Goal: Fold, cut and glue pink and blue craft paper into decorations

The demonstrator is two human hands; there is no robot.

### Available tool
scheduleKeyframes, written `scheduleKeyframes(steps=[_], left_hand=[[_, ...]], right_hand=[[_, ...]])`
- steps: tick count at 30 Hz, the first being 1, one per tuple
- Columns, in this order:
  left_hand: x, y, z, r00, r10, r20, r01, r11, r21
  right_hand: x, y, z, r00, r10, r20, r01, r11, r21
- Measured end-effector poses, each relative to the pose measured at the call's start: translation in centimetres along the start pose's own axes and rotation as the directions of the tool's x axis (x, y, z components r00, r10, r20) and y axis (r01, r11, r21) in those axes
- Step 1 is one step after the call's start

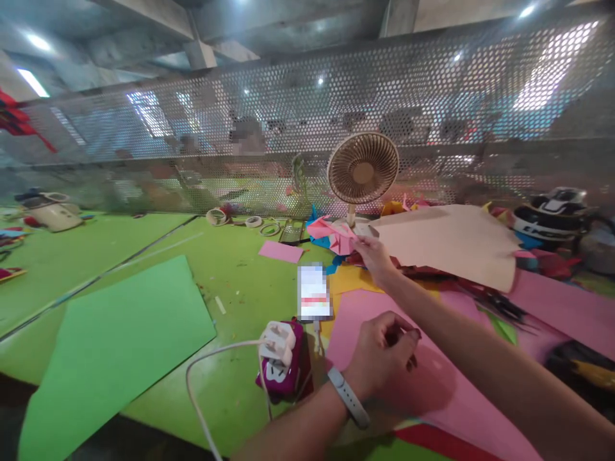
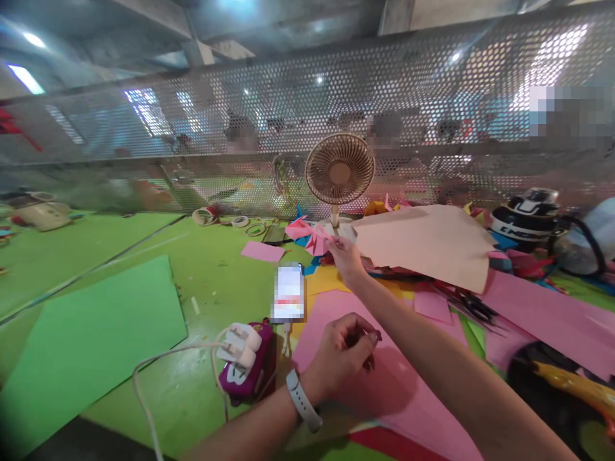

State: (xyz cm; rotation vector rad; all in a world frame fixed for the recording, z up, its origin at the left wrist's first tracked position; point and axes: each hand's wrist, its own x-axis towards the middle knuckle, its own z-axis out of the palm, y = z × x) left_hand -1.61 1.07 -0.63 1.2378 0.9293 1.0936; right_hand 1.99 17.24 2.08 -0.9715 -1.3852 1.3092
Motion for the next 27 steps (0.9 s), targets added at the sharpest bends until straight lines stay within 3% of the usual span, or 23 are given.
scheduleKeyframes(steps=[3,5,10,12,14,16,19,22,27], left_hand=[[-0.2,0.4,0.1,1.0,0.0,0.015,0.0,1.0,0.01],[-0.5,0.6,0.1,0.999,0.01,0.037,-0.012,0.999,0.05],[-0.8,1.1,-0.1,0.987,0.073,0.145,-0.095,0.983,0.156],[-0.6,1.4,-0.3,0.987,0.117,0.113,-0.14,0.962,0.233],[-0.2,1.6,-0.5,0.984,0.173,0.033,-0.175,0.945,0.275],[0.3,1.6,-0.6,0.985,0.167,0.047,-0.173,0.945,0.277],[0.6,1.4,-0.6,0.983,0.113,0.146,-0.162,0.904,0.395],[0.2,1.1,-0.6,0.969,0.048,0.244,-0.184,0.799,0.573],[-0.8,1.2,-0.4,0.897,-0.061,0.439,-0.302,0.64,0.706]], right_hand=[[-0.6,0.5,0.1,0.999,0.012,0.031,-0.009,0.994,-0.11],[-2.9,0.6,-1.1,0.998,-0.005,0.057,0.017,0.98,-0.199],[-13.3,0.7,-8.3,0.994,-0.07,0.08,0.096,0.909,-0.405],[-17.8,0.9,-11.4,0.969,-0.14,0.203,0.24,0.728,-0.642],[-21.4,1.0,-13.7,0.931,-0.091,0.354,0.343,0.553,-0.76],[-23.6,1.1,-15.0,0.9,-0.005,0.436,0.392,0.447,-0.804],[-24.7,1.4,-15.5,0.894,0.038,0.446,0.404,0.36,-0.841],[-24.6,1.5,-15.2,0.889,-0.006,0.458,0.436,0.316,-0.842],[-24.6,0.6,-15.0,0.875,-0.094,0.475,0.48,0.299,-0.825]])
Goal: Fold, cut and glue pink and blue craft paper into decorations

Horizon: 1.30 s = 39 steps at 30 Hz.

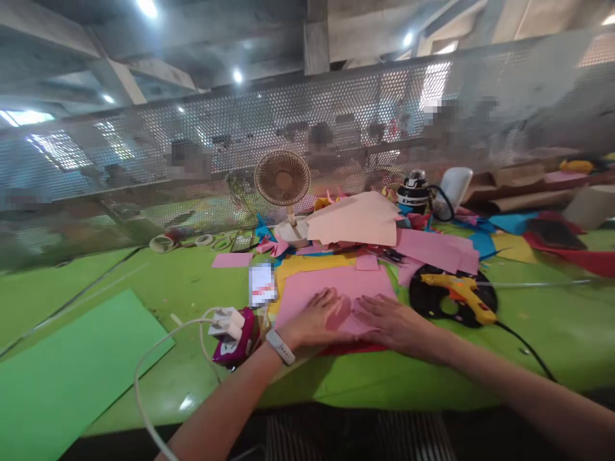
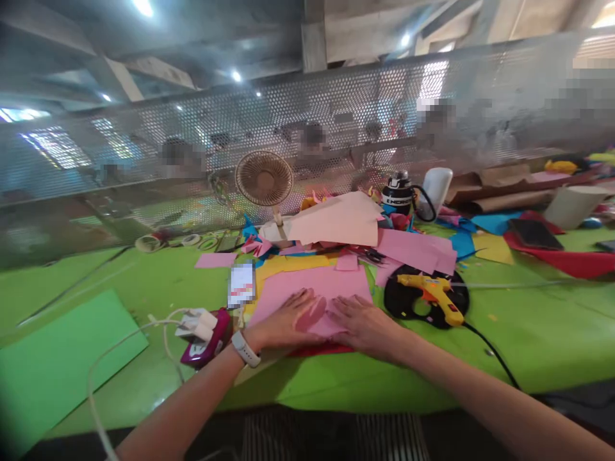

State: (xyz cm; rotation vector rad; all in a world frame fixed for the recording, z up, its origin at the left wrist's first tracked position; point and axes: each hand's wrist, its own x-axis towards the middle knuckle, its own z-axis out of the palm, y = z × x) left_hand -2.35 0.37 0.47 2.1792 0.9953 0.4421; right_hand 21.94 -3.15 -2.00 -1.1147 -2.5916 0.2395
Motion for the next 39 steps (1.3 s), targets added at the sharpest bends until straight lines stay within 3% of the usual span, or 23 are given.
scheduleKeyframes(steps=[3,8,13,16,18,23,27,31,34,36,39], left_hand=[[-0.3,0.5,-0.1,0.996,0.024,0.084,-0.035,0.99,0.133],[-0.6,1.2,-0.7,0.991,0.07,0.111,-0.086,0.984,0.154],[-0.3,2.0,-0.9,0.983,0.182,0.01,-0.182,0.975,0.124],[-0.6,2.7,-0.7,0.967,0.252,-0.039,-0.241,0.953,0.183],[-1.2,3.1,-0.9,0.964,0.266,-0.009,-0.257,0.939,0.228],[-3.0,3.6,-2.6,0.952,0.291,0.1,-0.307,0.922,0.238],[-3.0,4.2,-4.5,0.928,0.373,-0.005,-0.357,0.891,0.279],[-3.0,5.9,-6.1,0.875,0.462,-0.146,-0.384,0.845,0.373],[-3.5,6.3,-6.4,0.819,0.549,-0.167,-0.428,0.779,0.459],[-3.6,5.4,-6.0,0.834,0.544,-0.089,-0.438,0.752,0.493],[-3.2,2.6,-4.7,0.894,0.446,0.032,-0.386,0.735,0.558]], right_hand=[[-0.4,-0.1,-1.0,0.999,-0.004,-0.049,0.007,0.999,0.052],[-0.8,0.3,-2.3,0.995,0.042,-0.088,-0.029,0.99,0.14],[-0.5,0.5,-2.4,0.979,0.12,-0.162,-0.105,0.99,0.097],[-0.6,0.2,-3.0,0.975,0.091,-0.202,-0.069,0.991,0.117],[-1.1,0.1,-3.7,0.981,0.053,-0.185,-0.029,0.991,0.129],[-2.9,1.2,-4.9,0.986,0.077,-0.148,-0.022,0.938,0.346],[-3.0,2.0,-6.0,0.964,0.141,-0.224,-0.02,0.882,0.47],[-3.0,0.1,-9.7,0.865,0.064,-0.498,0.127,0.932,0.34],[-3.8,-1.5,-11.9,0.843,-0.106,-0.527,0.204,0.97,0.131],[-4.4,-1.9,-11.7,0.85,-0.194,-0.49,0.241,0.97,0.034],[-4.6,-1.3,-8.6,0.887,-0.285,-0.363,0.286,0.957,-0.054]])
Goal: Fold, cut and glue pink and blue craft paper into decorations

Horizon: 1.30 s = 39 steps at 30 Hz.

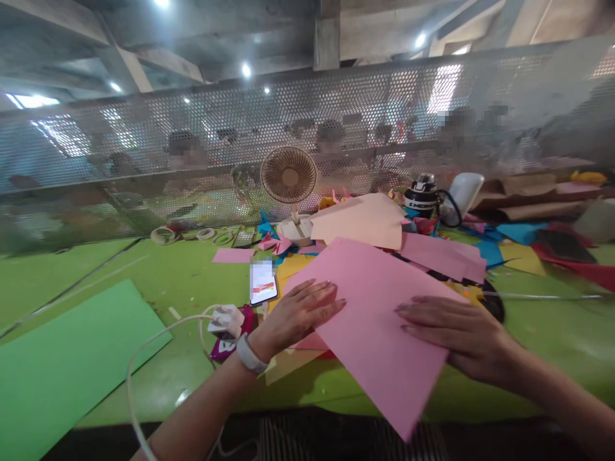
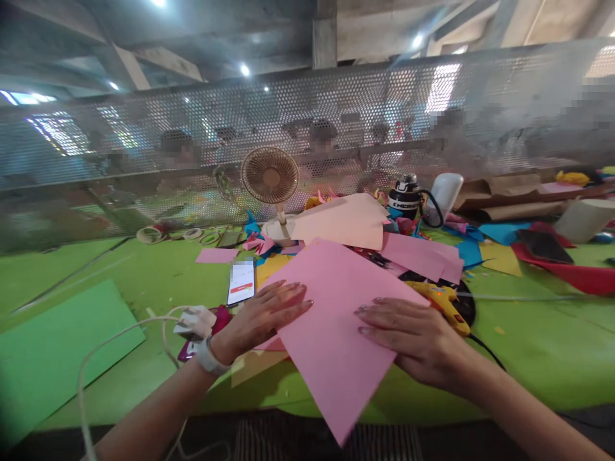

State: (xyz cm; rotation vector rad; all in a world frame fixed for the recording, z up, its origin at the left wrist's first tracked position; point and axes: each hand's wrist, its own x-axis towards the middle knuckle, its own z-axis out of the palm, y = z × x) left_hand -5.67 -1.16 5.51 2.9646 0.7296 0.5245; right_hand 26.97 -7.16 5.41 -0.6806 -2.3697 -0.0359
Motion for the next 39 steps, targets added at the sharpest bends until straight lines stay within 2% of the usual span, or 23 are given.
scheduleKeyframes(steps=[2,4,7,10,13,16,19,21,24,26,28,29,31,32,33,34,35,36,37,39], left_hand=[[-0.6,-1.0,1.9,0.997,-0.052,0.056,0.05,0.998,0.05],[-1.0,-1.5,3.2,0.988,-0.125,0.093,0.122,0.992,0.044],[-1.1,-1.0,3.6,0.984,-0.145,0.105,0.15,0.988,-0.037],[-0.5,0.1,3.1,0.989,-0.078,0.124,0.104,0.97,-0.218],[-0.1,0.7,3.1,0.988,-0.019,0.15,0.079,0.912,-0.403],[-0.1,0.8,3.6,0.985,0.006,0.174,0.086,0.855,-0.512],[-0.2,0.6,4.0,0.982,0.004,0.19,0.106,0.816,-0.568],[-0.2,0.4,4.1,0.977,0.005,0.215,0.127,0.792,-0.597],[-0.4,0.3,4.0,0.973,-0.004,0.232,0.154,0.759,-0.633],[-0.5,0.4,3.9,0.977,-0.04,0.211,0.173,0.729,-0.663],[-0.6,0.6,3.8,0.975,-0.11,0.194,0.217,0.671,-0.709],[-0.6,0.6,3.8,0.966,-0.162,0.2,0.258,0.623,-0.738],[-0.7,0.6,3.7,0.923,-0.292,0.252,0.373,0.513,-0.773],[-0.7,0.5,3.7,0.888,-0.361,0.286,0.438,0.469,-0.767],[-0.6,0.5,3.7,0.846,-0.431,0.314,0.501,0.44,-0.745],[-0.6,0.4,3.7,0.801,-0.498,0.333,0.559,0.422,-0.714],[-0.6,0.3,3.7,0.759,-0.556,0.338,0.604,0.41,-0.683],[-0.5,0.3,3.7,0.724,-0.604,0.334,0.636,0.397,-0.661],[-0.5,0.2,3.7,0.697,-0.638,0.327,0.656,0.383,-0.651],[-0.6,0.2,3.8,0.67,-0.674,0.312,0.665,0.357,-0.656]], right_hand=[[-0.9,0.4,2.8,0.996,-0.021,0.084,0.024,0.999,-0.029],[-1.3,0.6,5.4,0.995,-0.01,0.103,0.011,1.0,-0.012],[-1.0,0.3,7.3,0.994,0.057,0.09,-0.06,0.998,0.036],[0.3,-0.3,6.5,0.976,0.161,0.144,-0.182,0.973,0.145],[2.3,-0.4,4.4,0.908,0.259,0.329,-0.372,0.86,0.35],[4.4,0.9,3.9,0.868,0.334,0.367,-0.476,0.771,0.423],[5.7,3.4,6.3,0.864,0.345,0.368,-0.465,0.827,0.317],[6.0,5.4,8.8,0.843,0.335,0.421,-0.417,0.901,0.119],[5.7,7.4,11.3,0.81,0.463,0.36,-0.484,0.874,-0.035],[5.4,7.6,11.0,0.804,0.527,0.277,-0.53,0.845,-0.072],[5.1,7.0,9.3,0.8,0.528,0.286,-0.558,0.829,0.032],[4.9,6.5,8.1,0.791,0.515,0.331,-0.58,0.803,0.136],[4.1,5.5,5.7,0.723,0.469,0.507,-0.672,0.646,0.362],[3.5,5.2,4.7,0.707,0.432,0.559,-0.696,0.564,0.444],[2.9,5.0,3.9,0.702,0.422,0.574,-0.711,0.463,0.529],[2.2,5.0,3.4,0.685,0.45,0.572,-0.722,0.318,0.615],[1.6,5.1,3.2,0.676,0.472,0.566,-0.704,0.186,0.686],[1.1,5.2,3.1,0.677,0.493,0.546,-0.665,0.092,0.741],[0.7,5.4,3.2,0.677,0.516,0.525,-0.631,0.039,0.775],[0.5,5.5,3.7,0.671,0.523,0.525,-0.635,0.041,0.771]])
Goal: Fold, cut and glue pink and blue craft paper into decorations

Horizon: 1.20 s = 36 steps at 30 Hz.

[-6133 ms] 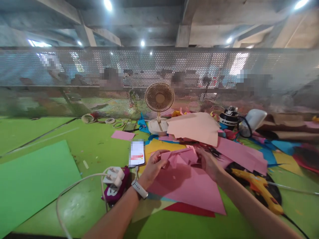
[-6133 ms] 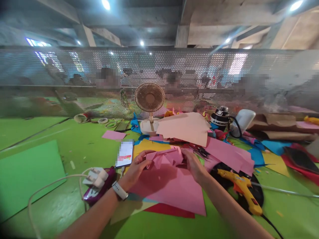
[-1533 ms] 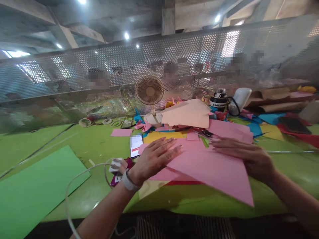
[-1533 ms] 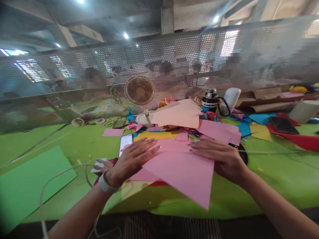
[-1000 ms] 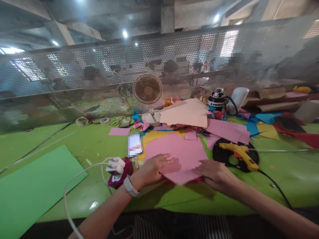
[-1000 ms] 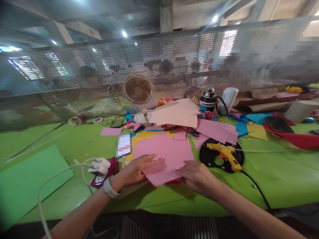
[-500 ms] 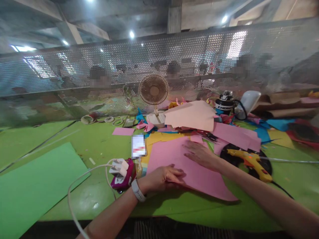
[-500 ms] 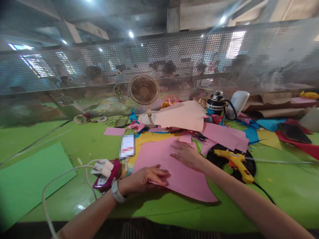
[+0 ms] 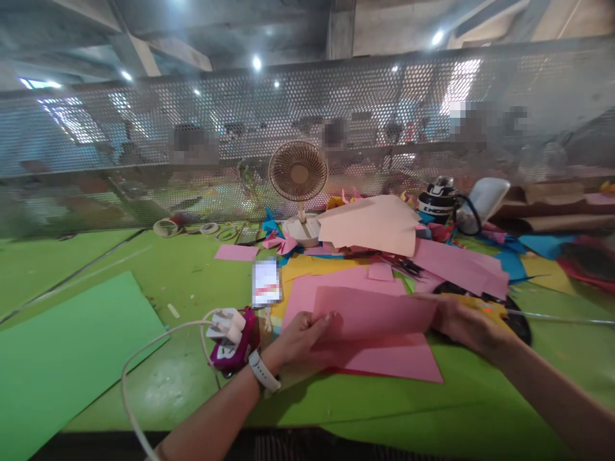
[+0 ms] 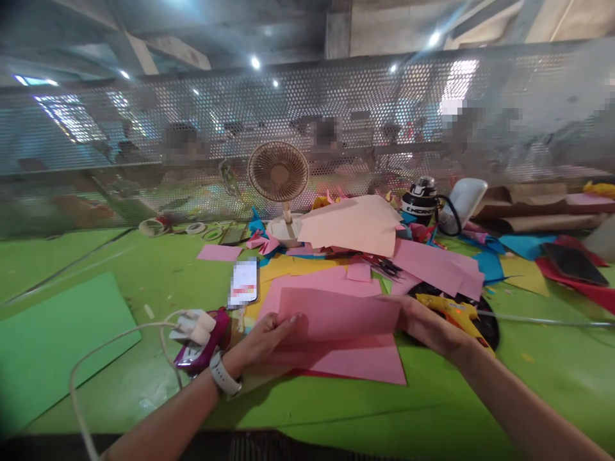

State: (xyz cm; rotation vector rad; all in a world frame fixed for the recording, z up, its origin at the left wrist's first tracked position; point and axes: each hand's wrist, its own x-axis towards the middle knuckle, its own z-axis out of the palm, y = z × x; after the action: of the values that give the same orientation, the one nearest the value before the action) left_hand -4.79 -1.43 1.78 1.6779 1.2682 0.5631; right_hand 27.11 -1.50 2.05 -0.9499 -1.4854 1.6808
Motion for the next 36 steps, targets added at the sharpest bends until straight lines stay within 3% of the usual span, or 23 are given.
scheduleKeyframes(steps=[4,9,13,15,18,20,22,26,28,30,31,32,34,36], left_hand=[[0.0,-0.1,-0.1,1.0,0.002,-0.001,-0.002,0.999,-0.038],[-0.4,0.5,-0.5,0.971,0.177,0.163,-0.158,0.98,-0.124],[-0.7,0.6,-0.2,0.958,0.203,0.203,-0.188,0.978,-0.09],[-0.7,0.5,0.0,0.959,0.208,0.195,-0.197,0.978,-0.075],[-0.5,0.3,0.2,0.958,0.217,0.186,-0.21,0.976,-0.06],[-0.3,0.2,0.3,0.961,0.223,0.166,-0.221,0.975,-0.03],[-0.1,-0.1,0.3,0.968,0.212,0.132,-0.215,0.977,0.007],[0.4,-0.6,0.5,0.986,0.149,0.074,-0.152,0.988,0.028],[0.6,-0.8,0.7,0.992,0.118,0.043,-0.119,0.993,0.014],[0.8,-0.7,0.9,0.994,0.112,-0.001,-0.112,0.994,0.018],[0.8,-0.6,1.0,0.992,0.126,-0.028,-0.125,0.992,0.033],[0.8,-0.5,1.1,0.988,0.149,-0.049,-0.146,0.988,0.053],[0.7,-0.3,1.2,0.978,0.195,-0.067,-0.189,0.978,0.092],[0.5,-0.1,1.2,0.974,0.218,-0.064,-0.21,0.971,0.118]], right_hand=[[0.6,0.2,1.2,0.997,0.078,-0.01,-0.078,0.988,-0.13],[1.1,1.0,0.7,0.987,0.076,-0.145,-0.12,0.938,-0.324],[0.7,0.3,-0.4,0.994,-0.041,-0.103,-0.019,0.856,-0.517],[0.3,-0.5,-0.4,0.979,-0.153,-0.135,0.026,0.748,-0.663],[-0.3,-1.2,0.3,0.931,-0.345,-0.12,0.069,0.489,-0.87],[-0.3,-1.1,1.2,0.925,-0.378,-0.039,0.115,0.377,-0.919],[0.2,-1.0,2.1,0.933,-0.36,0.016,0.143,0.329,-0.933],[3.0,-1.6,2.7,0.95,-0.312,0.007,0.115,0.327,-0.938],[4.7,-2.4,2.1,0.943,-0.309,-0.128,-0.014,0.346,-0.938],[5.8,-3.1,1.5,0.884,-0.341,-0.321,-0.202,0.341,-0.918],[5.9,-3.2,1.5,0.858,-0.368,-0.357,-0.233,0.34,-0.911],[5.8,-3.3,1.7,0.857,-0.382,-0.346,-0.214,0.346,-0.913],[5.0,-2.9,3.0,0.91,-0.37,-0.187,-0.031,0.389,-0.921],[3.9,-2.3,4.9,0.943,-0.307,-0.125,0.031,0.458,-0.888]])
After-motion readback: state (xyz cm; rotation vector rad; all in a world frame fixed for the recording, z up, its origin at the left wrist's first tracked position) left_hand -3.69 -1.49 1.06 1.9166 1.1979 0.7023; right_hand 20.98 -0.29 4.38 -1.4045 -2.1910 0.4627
